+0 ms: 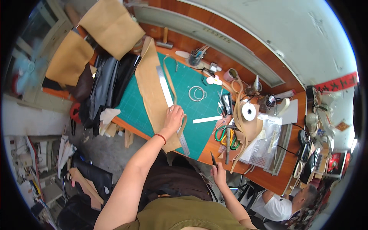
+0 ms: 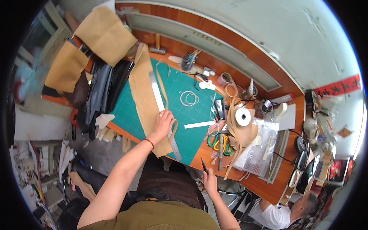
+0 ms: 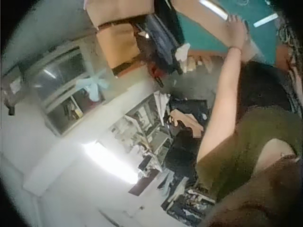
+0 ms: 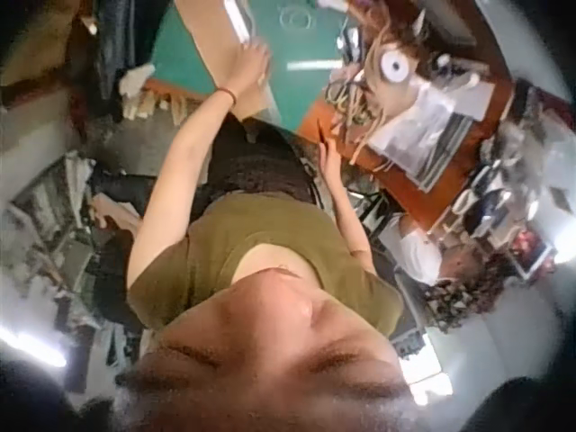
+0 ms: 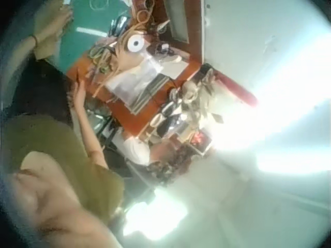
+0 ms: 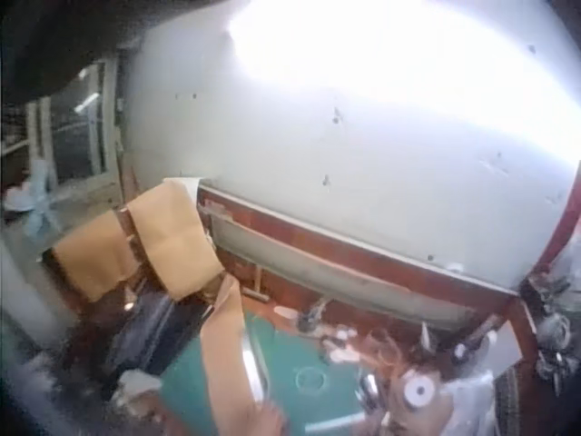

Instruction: The person uses a metal ruler and a utility knife to cut a large sheet of tan material on a green cutting mat. They repeatedly measure and cut straight lines, separating the sheet into smaller rectangular pieces. The person then folds the cut pieces and places them on a pile of other materials.

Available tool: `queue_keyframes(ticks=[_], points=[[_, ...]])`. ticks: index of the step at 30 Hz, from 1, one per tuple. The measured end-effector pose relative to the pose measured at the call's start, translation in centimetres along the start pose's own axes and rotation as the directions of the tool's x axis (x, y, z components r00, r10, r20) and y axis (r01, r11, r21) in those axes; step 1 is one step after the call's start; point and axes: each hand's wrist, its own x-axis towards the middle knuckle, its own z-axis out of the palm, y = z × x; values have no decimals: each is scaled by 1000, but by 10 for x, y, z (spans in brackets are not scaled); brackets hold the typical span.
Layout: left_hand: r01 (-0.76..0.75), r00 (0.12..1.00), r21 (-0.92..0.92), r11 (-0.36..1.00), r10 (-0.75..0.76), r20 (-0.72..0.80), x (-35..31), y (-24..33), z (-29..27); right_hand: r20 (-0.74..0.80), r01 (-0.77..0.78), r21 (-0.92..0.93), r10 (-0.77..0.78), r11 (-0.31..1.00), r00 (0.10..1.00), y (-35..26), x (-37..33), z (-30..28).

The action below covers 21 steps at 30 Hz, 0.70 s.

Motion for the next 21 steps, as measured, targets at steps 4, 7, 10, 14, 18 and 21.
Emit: queue_keyframes(ticks=[4, 7, 10, 14, 18, 21], points=[[-283, 957, -191, 940, 290, 9, 25, 95, -28, -254, 101, 302, -22, 948, 967, -23, -4, -13], [-409, 801, -330, 851, 508, 318, -7, 170, -60, -401, 245, 357, -89, 901, 912, -57, 3, -30], [-334, 763, -436, 836, 511, 397, -40, 196, -65, -125, 94, 736, -2, 670, 992, -81, -6, -51], [-185, 625, -520, 834, 508, 592, -58, 202, -73, -50, -3, 807, 73, 591, 996, -35, -37, -45], [-495, 452, -260, 829, 501, 738, -22, 136, -91, -226, 4, 800, 296, 600, 928, 29, -70, -63], [-701, 533, 91, 707, 436, 725, 53, 119, -101, -325, 62, 896, 556, 439, 765, 82, -90, -85]])
